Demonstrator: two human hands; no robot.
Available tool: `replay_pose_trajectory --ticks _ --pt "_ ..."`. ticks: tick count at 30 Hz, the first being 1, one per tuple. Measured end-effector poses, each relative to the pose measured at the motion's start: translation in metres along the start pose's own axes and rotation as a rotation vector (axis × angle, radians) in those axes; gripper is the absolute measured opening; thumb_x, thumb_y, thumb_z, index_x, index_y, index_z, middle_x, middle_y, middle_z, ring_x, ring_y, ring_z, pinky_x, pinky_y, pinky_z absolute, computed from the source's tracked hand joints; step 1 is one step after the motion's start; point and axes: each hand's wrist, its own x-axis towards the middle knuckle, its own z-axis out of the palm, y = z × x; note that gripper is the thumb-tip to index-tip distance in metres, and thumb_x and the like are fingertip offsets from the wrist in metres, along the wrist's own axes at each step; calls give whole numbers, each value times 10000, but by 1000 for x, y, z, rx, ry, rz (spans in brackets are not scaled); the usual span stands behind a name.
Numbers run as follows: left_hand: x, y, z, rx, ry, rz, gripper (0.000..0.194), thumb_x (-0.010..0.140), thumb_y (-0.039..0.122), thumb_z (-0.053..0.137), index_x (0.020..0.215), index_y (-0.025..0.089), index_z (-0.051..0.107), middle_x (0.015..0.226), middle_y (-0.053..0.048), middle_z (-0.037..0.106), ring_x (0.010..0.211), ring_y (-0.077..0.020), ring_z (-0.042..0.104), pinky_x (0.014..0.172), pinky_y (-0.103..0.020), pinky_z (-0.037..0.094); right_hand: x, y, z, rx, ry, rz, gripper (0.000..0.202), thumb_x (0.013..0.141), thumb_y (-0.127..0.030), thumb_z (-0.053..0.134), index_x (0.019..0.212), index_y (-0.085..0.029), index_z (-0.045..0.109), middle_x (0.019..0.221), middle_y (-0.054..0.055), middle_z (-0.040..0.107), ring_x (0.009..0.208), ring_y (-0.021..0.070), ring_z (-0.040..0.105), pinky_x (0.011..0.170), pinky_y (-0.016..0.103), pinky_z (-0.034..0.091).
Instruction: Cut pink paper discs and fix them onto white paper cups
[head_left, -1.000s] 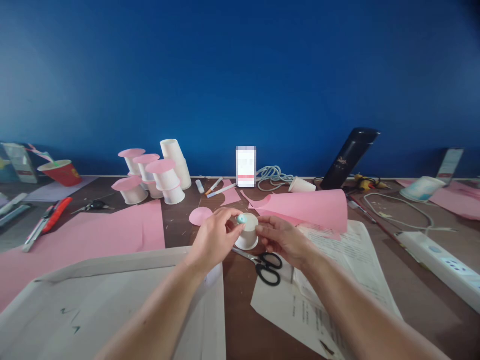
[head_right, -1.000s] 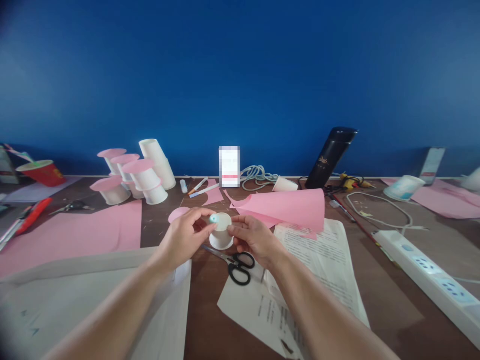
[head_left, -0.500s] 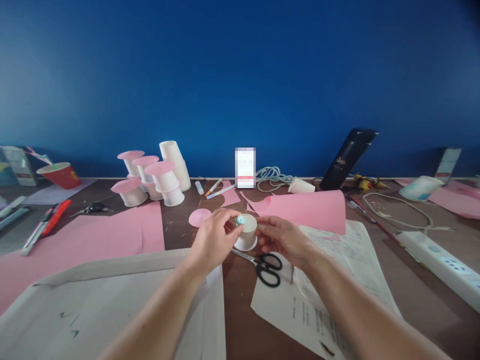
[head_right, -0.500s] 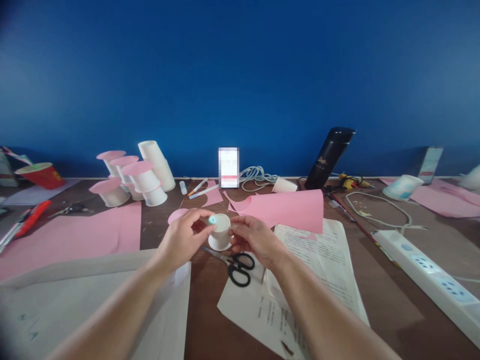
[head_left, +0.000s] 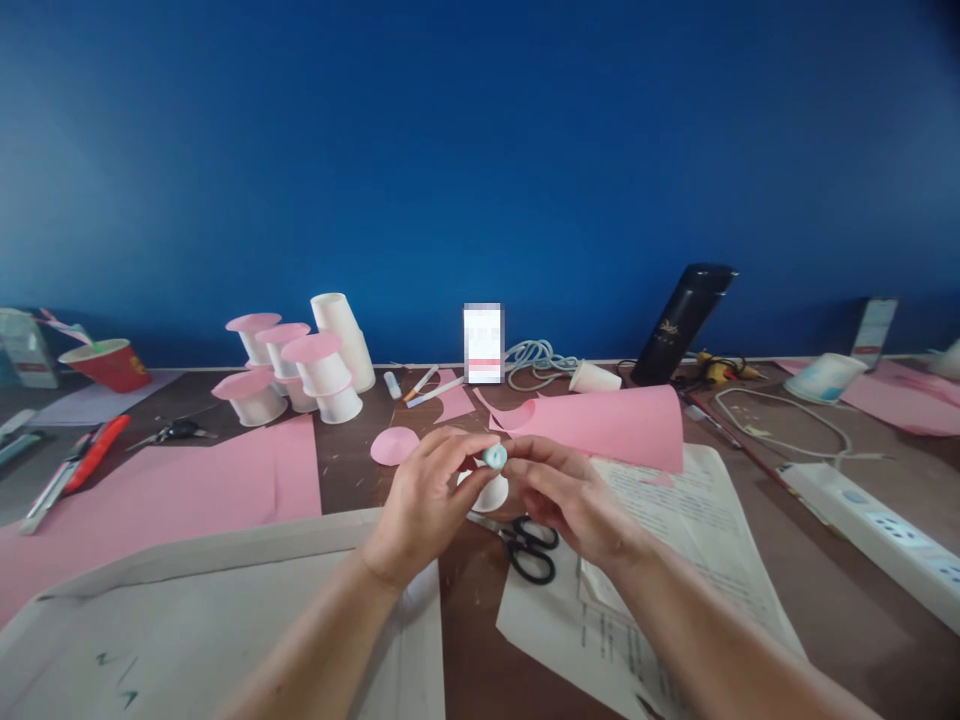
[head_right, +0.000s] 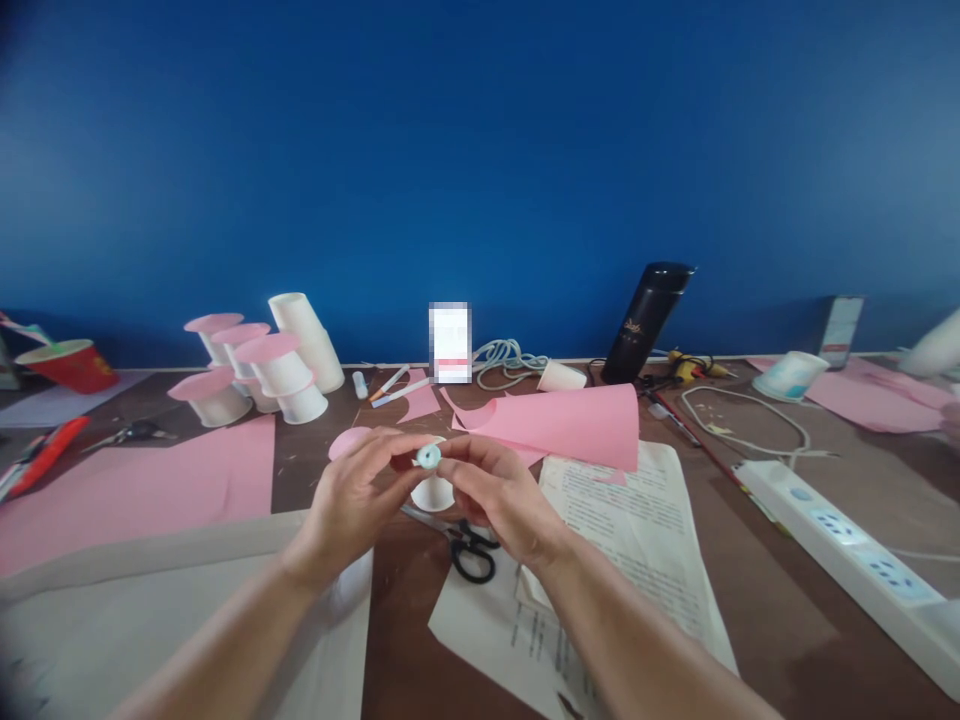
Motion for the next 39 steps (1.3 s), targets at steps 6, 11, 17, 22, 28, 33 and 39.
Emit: replay_pose_trajectory --ticks 6,11,17,22,28,33,39 --pt "-2 -4 2 3 -53 64 241 866 240 596 1103 255 632 954 -23 648 897 -152 594 791 -273 476 3 3 -2 8 -13 12 187 806 -352 667 888 -187 639 538 -66 410 461 41 294 409 172 199" --pt "-2 -4 1 6 -96 63 248 865 244 596 1109 243 643 954 -27 652 885 -147 603 774 -261 479 5 8 -4 19 -14 17 195 793 -360 679 804 -182 601 504 -79 395 438 37 271 404 168 209" --pt "-1 -2 -1 -14 -97 94 228 850 223 616 1076 227 645 934 -28 676 871 -154 617 771 -276 491 6 10 -4 -35 -13 5 267 779 -424 691 766 -186 571 458 -99 382 390 30 272 397 169 247" --pt "-1 0 -2 -50 -105 114 204 852 200 609 1049 241 641 906 -22 675 846 -151 620 760 -282 503 7 9 -7 -65 -36 9 300 752 -436 715 739 -184 551 446 -99 414 354 25 292 369 164 225" --pt "-2 0 -2 -62 -135 76 184 832 186 625 1008 234 651 903 -30 673 857 -164 624 781 -306 511 7 9 -13 -115 -67 26 315 731 -456 725 778 -179 583 475 -78 461 377 45 403 359 164 225" --pt "-3 0 -2 -48 -151 75 197 830 172 624 1014 238 651 906 -32 669 849 -165 618 780 -313 506 8 10 -15 -111 -70 47 310 720 -447 738 778 -177 596 480 -68 485 399 64 464 356 167 260" --pt "-3 3 -3 20 -155 119 218 826 128 613 1018 227 645 905 -27 669 852 -165 610 775 -312 496 8 11 -15 -108 -93 23 292 739 -434 729 780 -169 613 476 -73 504 378 53 450 402 184 365"
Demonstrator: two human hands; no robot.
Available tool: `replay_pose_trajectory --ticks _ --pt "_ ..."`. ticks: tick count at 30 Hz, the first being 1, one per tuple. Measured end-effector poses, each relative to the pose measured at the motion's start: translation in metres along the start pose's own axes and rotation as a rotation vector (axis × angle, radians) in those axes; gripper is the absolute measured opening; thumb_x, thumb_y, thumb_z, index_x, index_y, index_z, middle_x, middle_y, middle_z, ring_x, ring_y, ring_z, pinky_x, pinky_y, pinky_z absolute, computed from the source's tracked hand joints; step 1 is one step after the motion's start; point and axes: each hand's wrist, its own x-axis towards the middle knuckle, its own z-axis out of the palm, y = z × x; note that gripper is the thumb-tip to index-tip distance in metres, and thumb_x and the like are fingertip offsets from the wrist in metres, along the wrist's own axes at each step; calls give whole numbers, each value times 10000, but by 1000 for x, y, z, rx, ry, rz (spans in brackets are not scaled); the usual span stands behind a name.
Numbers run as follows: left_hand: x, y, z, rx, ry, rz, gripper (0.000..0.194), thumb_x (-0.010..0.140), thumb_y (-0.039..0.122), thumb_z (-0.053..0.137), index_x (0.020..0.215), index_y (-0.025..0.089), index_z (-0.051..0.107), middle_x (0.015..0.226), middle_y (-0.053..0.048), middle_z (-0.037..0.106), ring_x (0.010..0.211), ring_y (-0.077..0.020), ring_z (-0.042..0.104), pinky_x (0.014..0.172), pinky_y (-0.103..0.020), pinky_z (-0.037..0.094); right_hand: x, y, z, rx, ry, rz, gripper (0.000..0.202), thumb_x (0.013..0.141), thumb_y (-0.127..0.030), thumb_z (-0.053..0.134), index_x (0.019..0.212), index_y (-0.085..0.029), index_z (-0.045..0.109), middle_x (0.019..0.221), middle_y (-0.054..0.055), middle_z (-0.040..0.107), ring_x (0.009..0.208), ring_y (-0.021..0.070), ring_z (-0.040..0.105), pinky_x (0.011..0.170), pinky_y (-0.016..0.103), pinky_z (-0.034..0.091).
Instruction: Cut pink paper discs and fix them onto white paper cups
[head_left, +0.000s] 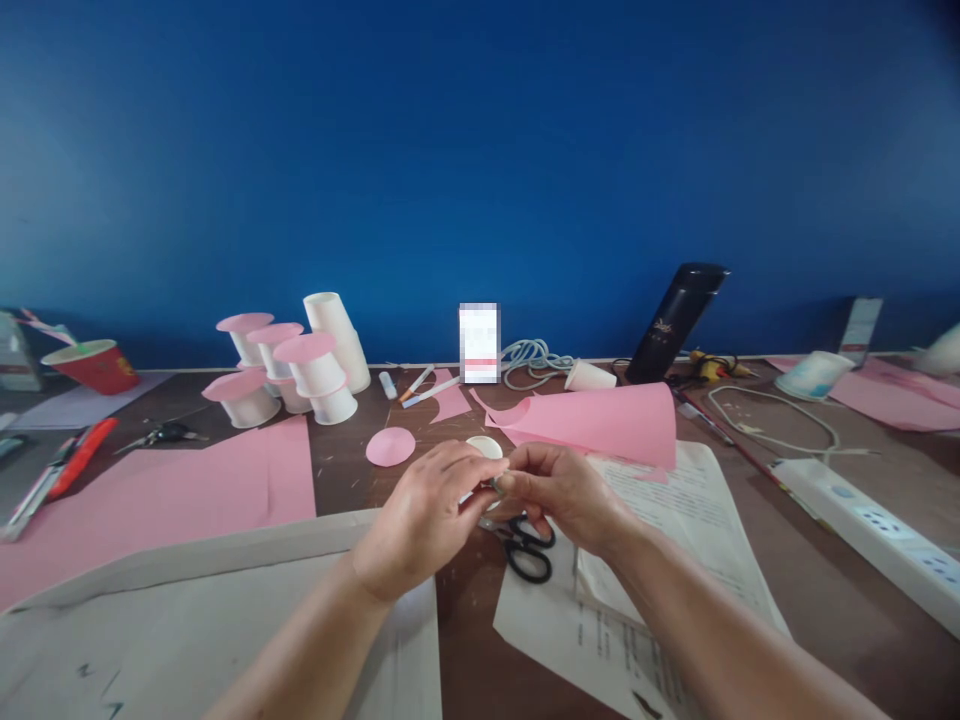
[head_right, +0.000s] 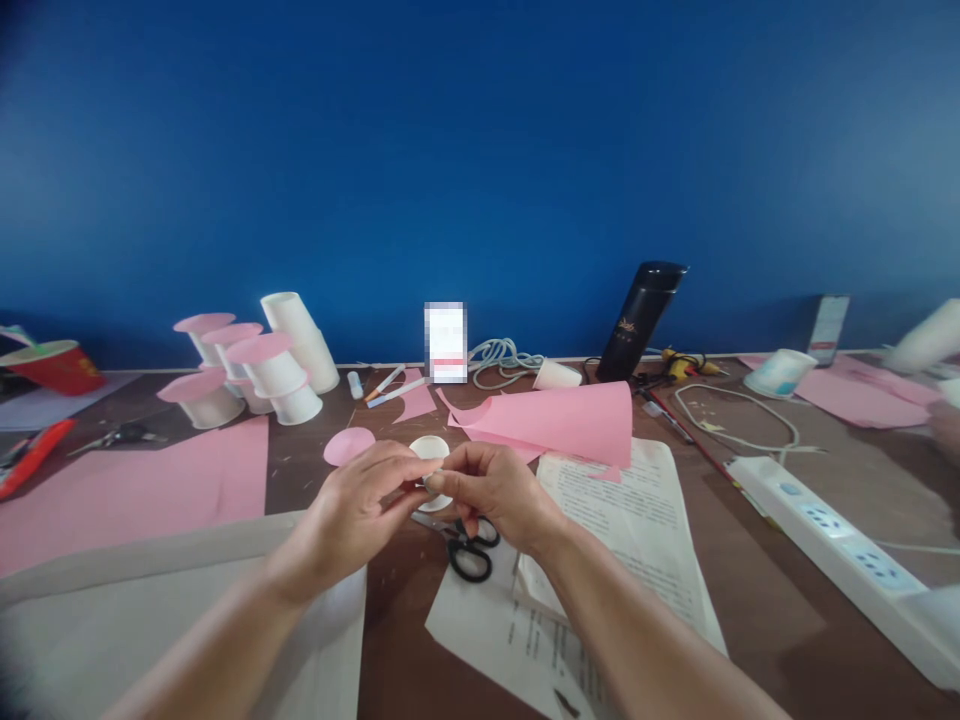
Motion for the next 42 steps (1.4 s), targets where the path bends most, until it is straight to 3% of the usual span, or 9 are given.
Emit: replay_pose_trajectory --ticks 3,14,17,21,23,26,29,34,42 --pt "0 1 0 -1 11 0 232 837 126 597 1045 219 641 924 -34 669 869 -164 609 785 -312 497 1 -1 1 -7 17 -17 306 731 -444 734 769 -165 616 475 -74 517 373 54 457 440 204 411" --pt "4 1 -1 -105 27 -147 197 842 217 614 1031 248 657 909 -18 677 814 -150 618 716 -276 501 -4 -12 4 -17 -16 -5 318 786 -473 674 875 -170 636 548 -47 513 439 68 471 402 187 369" --pt "6 -2 -7 -64 84 -191 167 838 260 619 1000 245 661 878 -13 676 758 -139 608 685 -264 500 -3 -14 3 -54 57 -48 320 800 -497 644 878 -188 620 596 -44 521 445 66 437 403 200 367" --pt "6 -12 -13 17 234 -349 190 807 318 642 977 233 655 858 -5 661 701 -128 593 664 -261 505 -3 -11 -1 -393 313 -257 259 805 -455 652 827 -200 609 729 2 613 549 105 517 496 247 421" --pt "6 -17 -12 24 233 -406 194 805 340 634 965 234 653 888 -8 655 710 -131 598 657 -262 502 -4 -8 -2 -653 380 -392 194 835 -395 633 806 -204 618 809 28 632 660 139 563 588 273 445" --pt "4 -22 -5 10 148 -453 177 804 326 620 949 227 649 913 -15 652 701 -130 599 637 -261 491 -6 -5 -3 -977 391 -522 146 879 -330 580 825 -204 629 854 41 626 688 143 568 610 276 424" --pt "2 -24 2 13 94 -480 152 790 292 620 925 229 648 856 -9 657 674 -131 588 604 -255 474 -8 -4 -4 -1150 393 -600 158 907 -310 538 846 -202 636 845 42 630 696 143 569 578 264 393" --pt "2 -23 3 8 61 -477 141 796 300 600 909 222 637 760 1 653 641 -135 582 591 -259 464 -9 -7 -1 -1315 371 -731 170 926 -268 511 852 -196 646 845 52 642 795 174 568 650 284 396" --pt "3 -21 3 17 75 -470 115 774 251 612 884 217 619 766 4 650 691 -149 599 644 -276 473 -8 -5 5 -1468 316 -733 172 924 -210 496 819 -184 630 815 44 615 785 186 519 720 316 369"
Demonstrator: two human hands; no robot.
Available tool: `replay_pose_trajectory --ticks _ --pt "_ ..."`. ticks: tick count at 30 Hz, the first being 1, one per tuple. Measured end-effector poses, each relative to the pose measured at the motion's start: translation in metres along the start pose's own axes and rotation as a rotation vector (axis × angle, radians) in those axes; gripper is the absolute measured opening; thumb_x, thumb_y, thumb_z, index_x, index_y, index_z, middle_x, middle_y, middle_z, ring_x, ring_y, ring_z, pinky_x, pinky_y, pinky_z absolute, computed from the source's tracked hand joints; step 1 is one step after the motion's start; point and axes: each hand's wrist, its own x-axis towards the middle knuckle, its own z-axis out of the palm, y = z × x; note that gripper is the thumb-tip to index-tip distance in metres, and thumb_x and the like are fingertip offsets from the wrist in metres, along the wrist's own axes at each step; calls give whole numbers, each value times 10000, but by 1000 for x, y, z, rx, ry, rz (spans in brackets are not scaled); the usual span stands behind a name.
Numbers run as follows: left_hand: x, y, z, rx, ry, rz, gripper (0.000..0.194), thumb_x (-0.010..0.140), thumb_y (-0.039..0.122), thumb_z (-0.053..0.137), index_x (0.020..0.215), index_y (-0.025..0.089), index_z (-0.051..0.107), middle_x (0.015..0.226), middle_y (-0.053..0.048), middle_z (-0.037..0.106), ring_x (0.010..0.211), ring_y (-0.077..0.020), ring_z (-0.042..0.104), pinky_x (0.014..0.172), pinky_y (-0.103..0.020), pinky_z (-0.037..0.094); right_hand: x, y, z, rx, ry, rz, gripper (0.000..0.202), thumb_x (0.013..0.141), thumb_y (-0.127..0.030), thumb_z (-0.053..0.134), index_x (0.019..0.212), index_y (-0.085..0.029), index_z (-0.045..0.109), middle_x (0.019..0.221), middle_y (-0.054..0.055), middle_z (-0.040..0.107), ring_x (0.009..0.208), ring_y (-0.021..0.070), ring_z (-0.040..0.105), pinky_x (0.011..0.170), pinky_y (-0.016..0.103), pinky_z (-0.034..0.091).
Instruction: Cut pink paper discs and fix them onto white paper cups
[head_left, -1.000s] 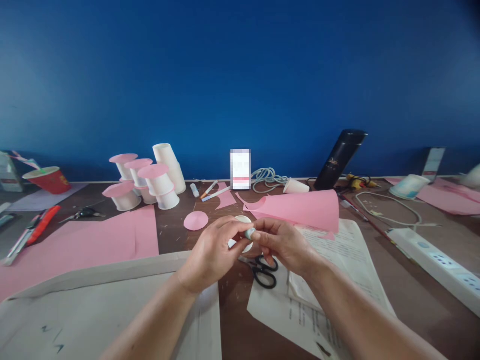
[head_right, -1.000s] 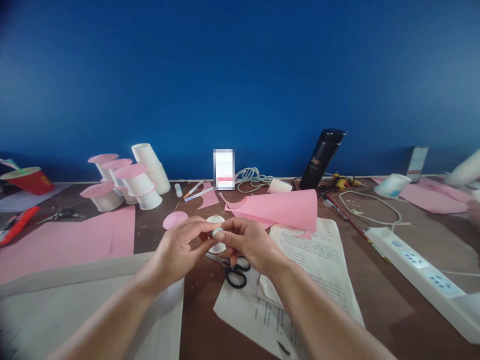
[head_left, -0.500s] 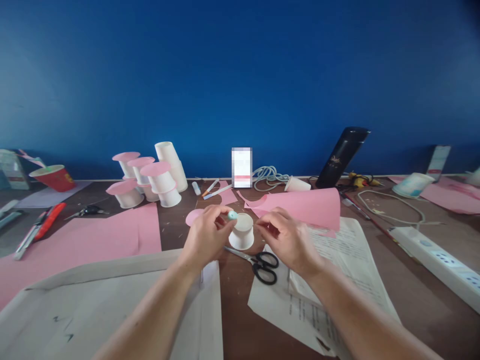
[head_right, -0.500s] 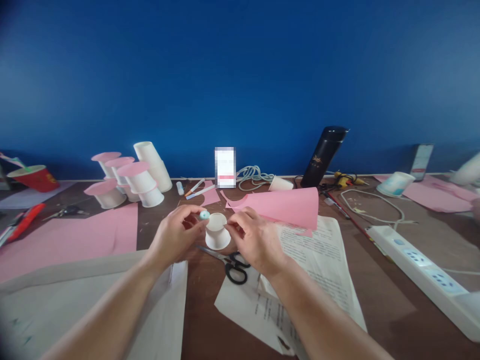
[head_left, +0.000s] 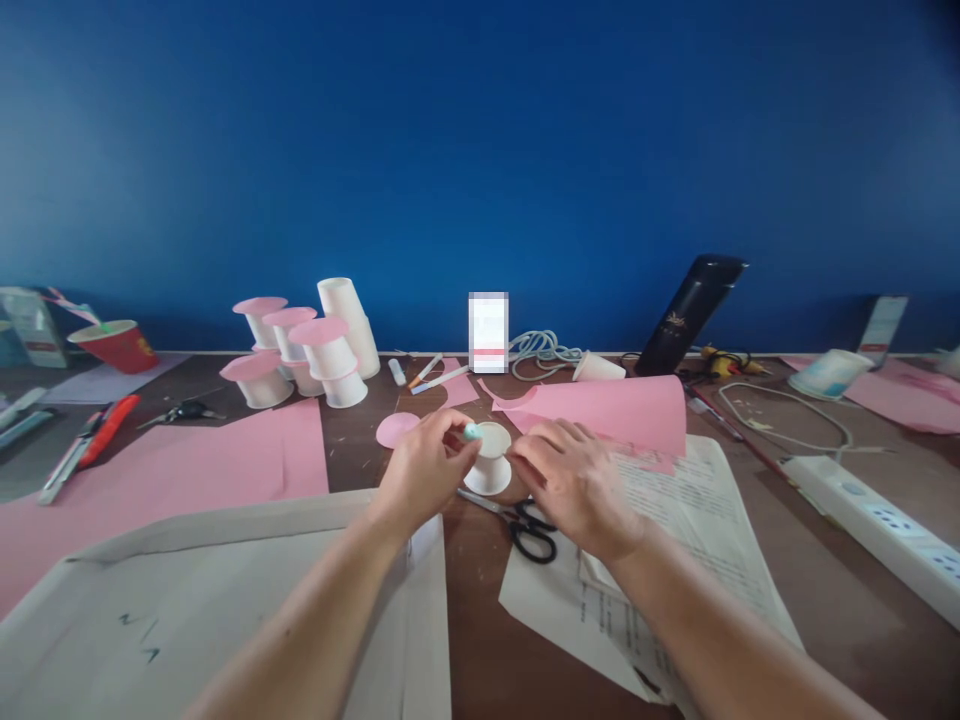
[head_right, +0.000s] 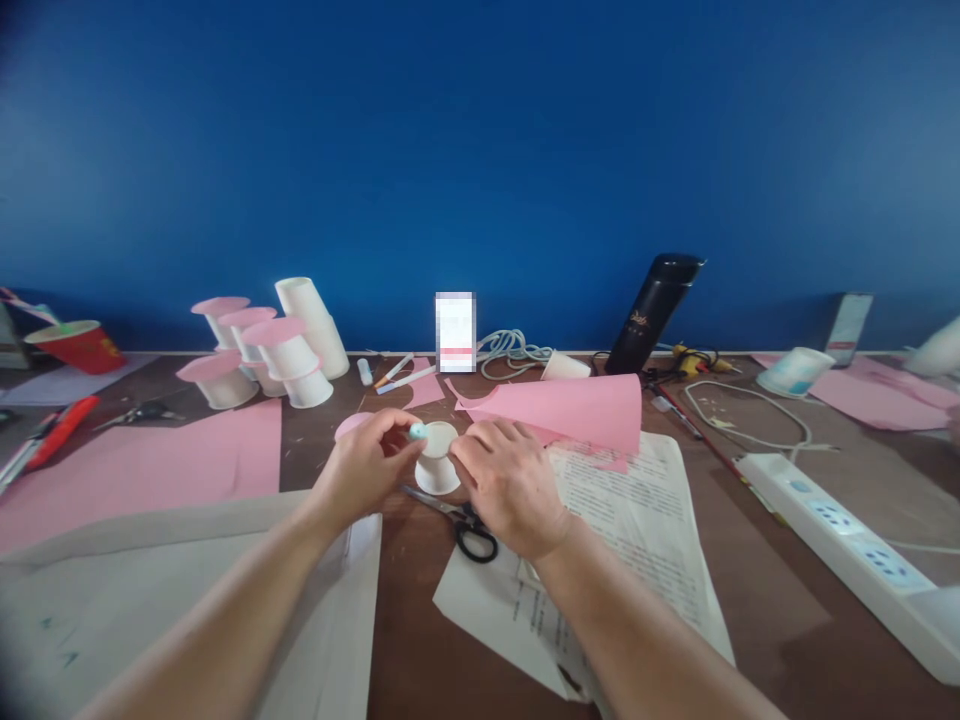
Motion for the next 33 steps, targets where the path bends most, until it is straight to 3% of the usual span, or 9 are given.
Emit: replay_pose_trajectory --ticks 6,23,33 --pt "-1 3 0 14 5 -33 113 767 202 585 880 196 592 806 -8 640 730 -152 605 667 -284 451 -1 -1 4 -9 -21 -9 174 919 -201 491 795 -181 611 811 40 610 778 183 524 724 321 354" --pt "-5 5 2 120 22 -28 84 779 254 568 843 213 533 805 -2 560 716 -154 539 610 -271 397 -4 0 14 191 20 198 90 898 -211 526 888 -210 616 855 26 627 753 163 585 670 269 402" --pt "-5 5 4 112 21 -29 82 785 245 564 853 210 535 831 -3 552 715 -144 535 616 -270 406 -4 0 16 177 42 184 105 863 -154 545 869 -218 628 862 15 623 744 150 602 649 263 413"
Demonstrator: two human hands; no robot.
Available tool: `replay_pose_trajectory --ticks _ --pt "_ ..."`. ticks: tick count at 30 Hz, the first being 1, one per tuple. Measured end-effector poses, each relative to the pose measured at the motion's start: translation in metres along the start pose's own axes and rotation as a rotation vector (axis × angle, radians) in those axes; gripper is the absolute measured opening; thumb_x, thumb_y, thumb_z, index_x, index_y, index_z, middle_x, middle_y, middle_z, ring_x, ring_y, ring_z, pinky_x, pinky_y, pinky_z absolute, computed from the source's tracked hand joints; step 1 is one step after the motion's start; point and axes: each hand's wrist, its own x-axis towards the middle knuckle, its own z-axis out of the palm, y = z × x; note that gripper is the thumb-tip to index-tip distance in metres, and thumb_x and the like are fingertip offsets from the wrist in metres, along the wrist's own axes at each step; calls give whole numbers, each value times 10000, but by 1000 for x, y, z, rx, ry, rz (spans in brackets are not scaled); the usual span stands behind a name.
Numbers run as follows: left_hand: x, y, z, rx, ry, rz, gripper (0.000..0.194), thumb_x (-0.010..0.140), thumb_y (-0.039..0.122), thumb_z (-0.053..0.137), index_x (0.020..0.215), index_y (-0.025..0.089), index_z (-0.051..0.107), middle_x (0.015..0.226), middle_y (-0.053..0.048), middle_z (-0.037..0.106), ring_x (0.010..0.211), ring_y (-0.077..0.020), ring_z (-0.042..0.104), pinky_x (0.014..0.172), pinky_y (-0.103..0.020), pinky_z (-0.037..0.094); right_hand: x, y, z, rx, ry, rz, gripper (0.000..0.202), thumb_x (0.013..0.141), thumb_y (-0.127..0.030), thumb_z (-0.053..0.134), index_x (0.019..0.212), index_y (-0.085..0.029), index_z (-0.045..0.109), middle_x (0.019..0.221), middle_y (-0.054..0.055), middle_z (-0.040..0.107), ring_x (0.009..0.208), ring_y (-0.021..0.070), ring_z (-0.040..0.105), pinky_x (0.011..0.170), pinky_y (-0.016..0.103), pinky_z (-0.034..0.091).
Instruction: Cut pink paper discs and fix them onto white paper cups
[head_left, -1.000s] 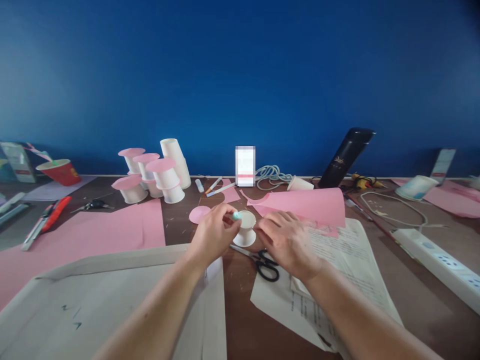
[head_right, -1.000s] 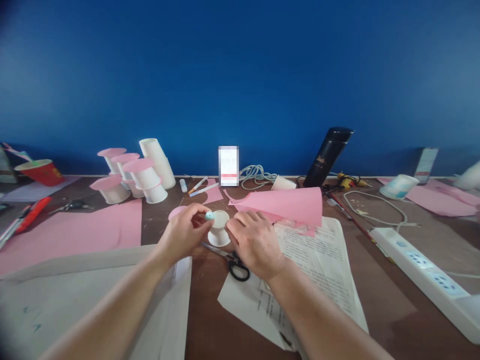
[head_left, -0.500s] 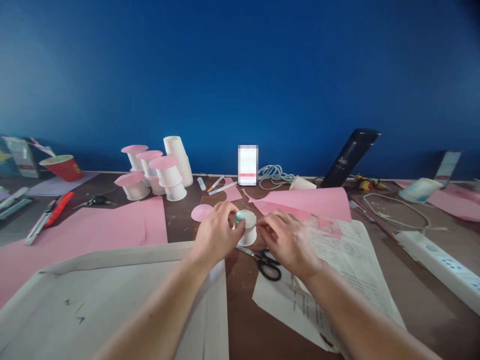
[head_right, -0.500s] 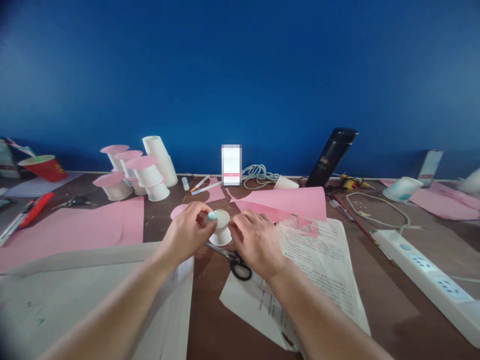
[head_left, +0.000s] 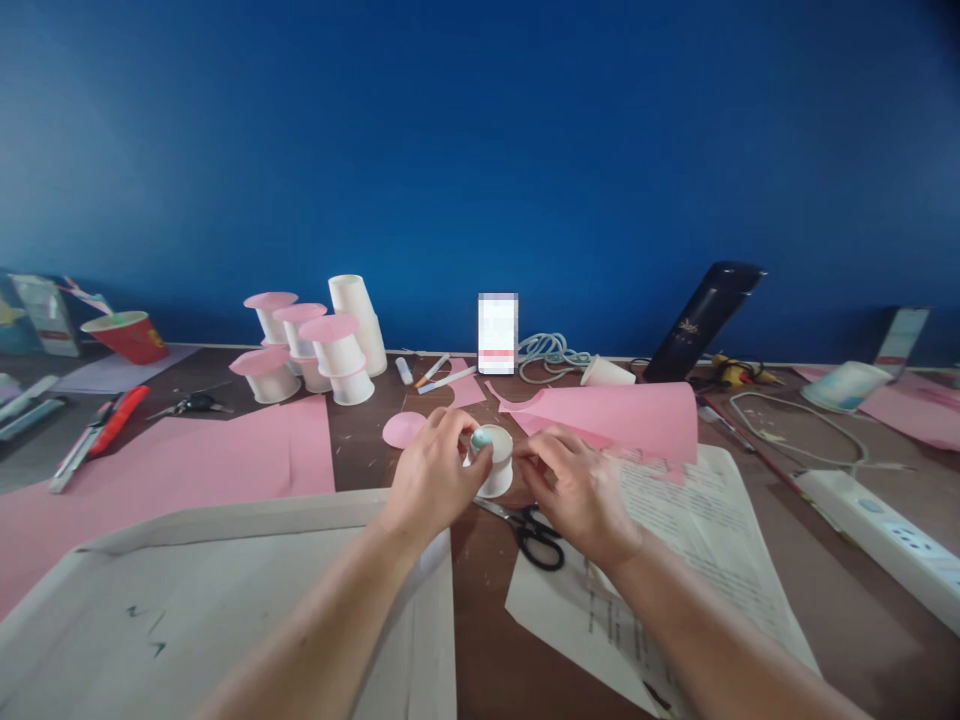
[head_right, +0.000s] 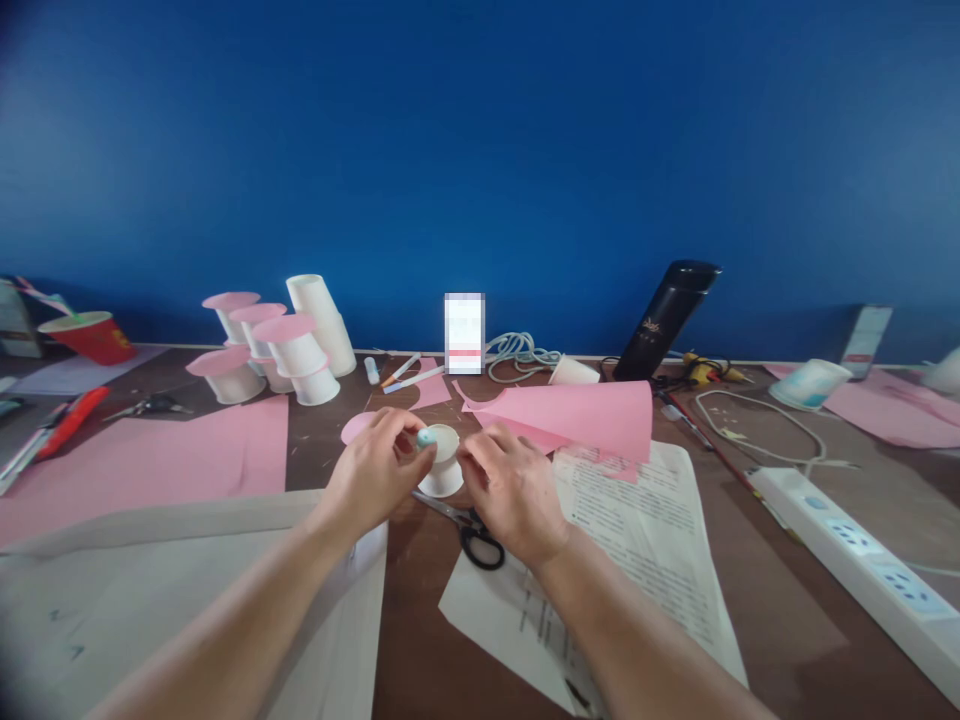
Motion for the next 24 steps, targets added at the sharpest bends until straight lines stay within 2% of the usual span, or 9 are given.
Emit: replay_pose_trajectory --ticks 9,17,20,24 --pt "0 -2 3 1 32 24 99 790 272 577 859 208 546 814 -3 555 709 -147 540 618 -272 411 0 0 0 -26 25 -84 155 897 -161 506 917 -210 652 876 31 645 795 164 615 682 271 438" --pt "0 -3 4 4 36 15 108 795 276 577 869 204 546 815 -5 560 712 -151 545 617 -277 411 0 -2 -1 -76 13 -157 181 912 -176 501 999 -216 655 896 36 662 755 161 614 663 284 432" --pt "0 -3 3 6 39 9 107 796 279 576 868 205 547 816 -5 563 706 -150 544 618 -278 411 -1 -1 2 -21 6 -136 183 907 -169 506 1005 -219 652 918 33 661 795 166 622 692 290 448" --pt "0 -3 4 8 44 1 103 795 279 578 861 207 547 814 -4 567 714 -151 547 618 -276 408 -2 -2 6 149 1 -36 201 887 -172 527 1044 -231 638 950 37 649 860 172 628 750 295 477"
